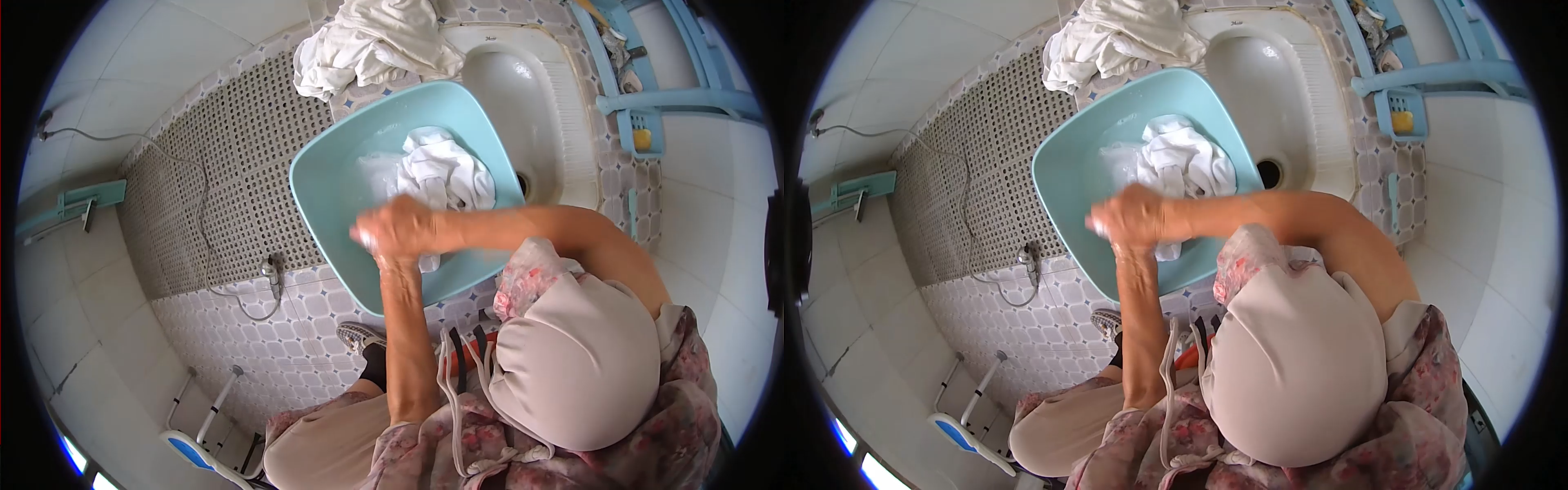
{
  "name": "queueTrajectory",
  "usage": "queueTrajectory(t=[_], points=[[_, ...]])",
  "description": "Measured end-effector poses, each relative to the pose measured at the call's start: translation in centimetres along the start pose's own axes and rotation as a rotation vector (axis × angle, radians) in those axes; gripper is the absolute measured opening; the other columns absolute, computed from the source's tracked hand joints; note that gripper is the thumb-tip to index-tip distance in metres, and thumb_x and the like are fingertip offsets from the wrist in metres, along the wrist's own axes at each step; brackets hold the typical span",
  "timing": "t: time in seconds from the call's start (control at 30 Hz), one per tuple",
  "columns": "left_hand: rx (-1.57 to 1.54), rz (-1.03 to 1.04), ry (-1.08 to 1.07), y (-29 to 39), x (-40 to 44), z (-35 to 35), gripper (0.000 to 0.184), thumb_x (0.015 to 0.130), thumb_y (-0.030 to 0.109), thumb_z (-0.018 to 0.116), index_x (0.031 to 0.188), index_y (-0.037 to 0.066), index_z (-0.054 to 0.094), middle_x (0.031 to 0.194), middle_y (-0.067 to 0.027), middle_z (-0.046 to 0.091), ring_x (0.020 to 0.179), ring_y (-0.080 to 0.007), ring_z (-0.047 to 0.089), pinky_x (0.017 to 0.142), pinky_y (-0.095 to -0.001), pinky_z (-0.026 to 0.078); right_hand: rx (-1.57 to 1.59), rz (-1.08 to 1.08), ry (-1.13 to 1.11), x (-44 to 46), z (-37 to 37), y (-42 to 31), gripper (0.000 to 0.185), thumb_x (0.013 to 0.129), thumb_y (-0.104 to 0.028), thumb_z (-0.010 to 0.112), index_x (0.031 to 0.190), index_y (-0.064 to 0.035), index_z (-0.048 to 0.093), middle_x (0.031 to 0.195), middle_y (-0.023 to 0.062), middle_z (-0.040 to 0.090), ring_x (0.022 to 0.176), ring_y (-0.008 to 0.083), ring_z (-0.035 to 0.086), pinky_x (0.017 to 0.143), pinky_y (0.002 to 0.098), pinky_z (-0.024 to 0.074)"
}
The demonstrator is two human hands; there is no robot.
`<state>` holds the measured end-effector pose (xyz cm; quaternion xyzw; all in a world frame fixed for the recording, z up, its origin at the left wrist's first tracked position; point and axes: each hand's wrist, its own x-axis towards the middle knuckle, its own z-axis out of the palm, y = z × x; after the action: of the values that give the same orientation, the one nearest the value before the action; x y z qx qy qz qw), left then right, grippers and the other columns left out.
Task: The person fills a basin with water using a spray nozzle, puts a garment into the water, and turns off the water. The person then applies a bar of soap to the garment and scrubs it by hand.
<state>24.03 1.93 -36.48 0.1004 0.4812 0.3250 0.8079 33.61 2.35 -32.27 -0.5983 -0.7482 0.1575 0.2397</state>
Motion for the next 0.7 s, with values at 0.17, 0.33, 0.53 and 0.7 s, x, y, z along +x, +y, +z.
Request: queueTrajectory(t=[0.17,0.33,0.53,0.7], points=[[0.451,0.207,0.094,-2.5,2.0,-2.9,0.028,0.101,0.037,0.047,0.104,0.011,0.056,0.101,-0.0028,0.061,0.093,-0.0199,0.061,0.080,-0.0335,0.053,0.124,0.177,0.007,1.1,-0.7,2.5,0.030,0.092,-0.028,0.053,0.073,-0.0061,0.062,0.059,0.0131,0.062,0.055,0.0336,0.065,0.049,0.0448,0.0529],[-0.258,0.112,-0.305,-0.9,1.5,-2.0,0.026,0.101,0.033,0.045,0.105,0.009,0.055,0.101,-0.0024,0.060,0.091,-0.0210,0.061,0.079,-0.0347,0.053,0.025,-0.229,0.075,-1.0,0.4,-1.0,0.026,0.089,-0.029,0.056,0.073,-0.0096,0.061,0.061,0.0129,0.059,0.055,0.0310,0.065,0.047,0.0444,0.0511],[0.606,0.209,0.064,-0.7,1.6,-1.1,0.029,0.101,0.031,0.045,0.116,0.010,0.056,0.107,-0.0059,0.060,0.097,-0.0213,0.061,0.087,-0.0353,0.051,0.170,0.160,-0.096,1.4,-1.3,3.1,0.026,0.091,-0.029,0.055,0.074,-0.0110,0.061,0.067,0.0154,0.064,0.058,0.0313,0.066,0.049,0.0425,0.0529],[-0.326,0.046,-0.146,-1.3,1.8,-2.6,0.026,0.103,0.027,0.041,0.114,0.010,0.057,0.113,-0.0059,0.057,0.112,-0.0169,0.052,0.099,-0.0310,0.042,-0.090,-0.188,0.178,-1.3,-0.4,-2.2,0.022,0.089,-0.027,0.055,0.076,-0.0098,0.061,0.065,0.0134,0.064,0.057,0.0308,0.066,0.050,0.0451,0.0527]])
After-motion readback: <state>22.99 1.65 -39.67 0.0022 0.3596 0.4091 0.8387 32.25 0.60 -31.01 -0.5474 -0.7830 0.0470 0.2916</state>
